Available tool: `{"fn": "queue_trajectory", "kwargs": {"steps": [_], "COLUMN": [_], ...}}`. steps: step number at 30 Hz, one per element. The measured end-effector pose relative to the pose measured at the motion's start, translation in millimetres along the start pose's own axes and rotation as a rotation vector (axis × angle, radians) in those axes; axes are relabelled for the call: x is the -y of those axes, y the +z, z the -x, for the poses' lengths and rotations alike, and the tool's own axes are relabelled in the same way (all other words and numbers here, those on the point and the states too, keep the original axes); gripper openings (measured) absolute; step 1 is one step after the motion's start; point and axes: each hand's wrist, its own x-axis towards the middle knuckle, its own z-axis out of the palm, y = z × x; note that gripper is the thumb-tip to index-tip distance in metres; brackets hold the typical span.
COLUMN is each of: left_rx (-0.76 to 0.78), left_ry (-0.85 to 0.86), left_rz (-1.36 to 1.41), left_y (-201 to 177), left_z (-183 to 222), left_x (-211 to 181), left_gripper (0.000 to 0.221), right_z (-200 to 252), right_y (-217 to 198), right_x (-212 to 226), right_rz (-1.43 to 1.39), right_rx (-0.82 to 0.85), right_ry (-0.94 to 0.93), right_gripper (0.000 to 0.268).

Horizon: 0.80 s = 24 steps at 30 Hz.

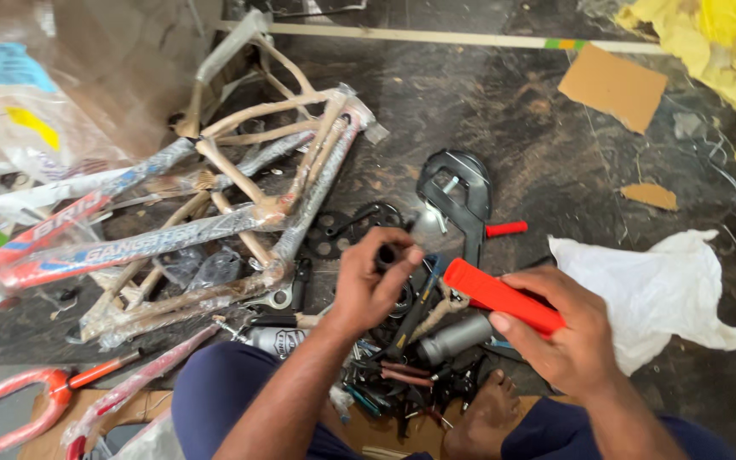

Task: The person organizes and fits various bicycle components including a handlebar, grips, brake levers, and a frame while seated on the floor surrounded by tools and spare parts.

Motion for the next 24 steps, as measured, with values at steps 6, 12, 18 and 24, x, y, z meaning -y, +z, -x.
{"fn": "queue_trajectory", "kwargs": {"steps": [6, 12, 18, 24], "left_rx": [0.120, 0.117, 0.089, 0.070], "left_ry": [-0.058, -0.007, 0.072, 0.042], "left_rz": [0.029, -0.007, -0.025, -0.009], "left_y": [10, 19, 27, 28], "left_z": [5, 16, 22, 20], "left_x": [-6, -12, -13, -14], "left_gripper": [0.022, 0.031, 0.027, 0.025], "right_z": [-31, -30, -29, -37], "right_y": [-9, -1, 2, -4], "right_x": [44, 44, 33, 45], "right_rz": [0.241, 0.251, 0.437, 0.535], "right_rx": [0.124, 0.124, 0.117, 0.220], "right_ry": [-0.001, -0.180, -0.454, -0.373], "right_gripper": [0.038, 0.038, 0.040, 0.045]}}
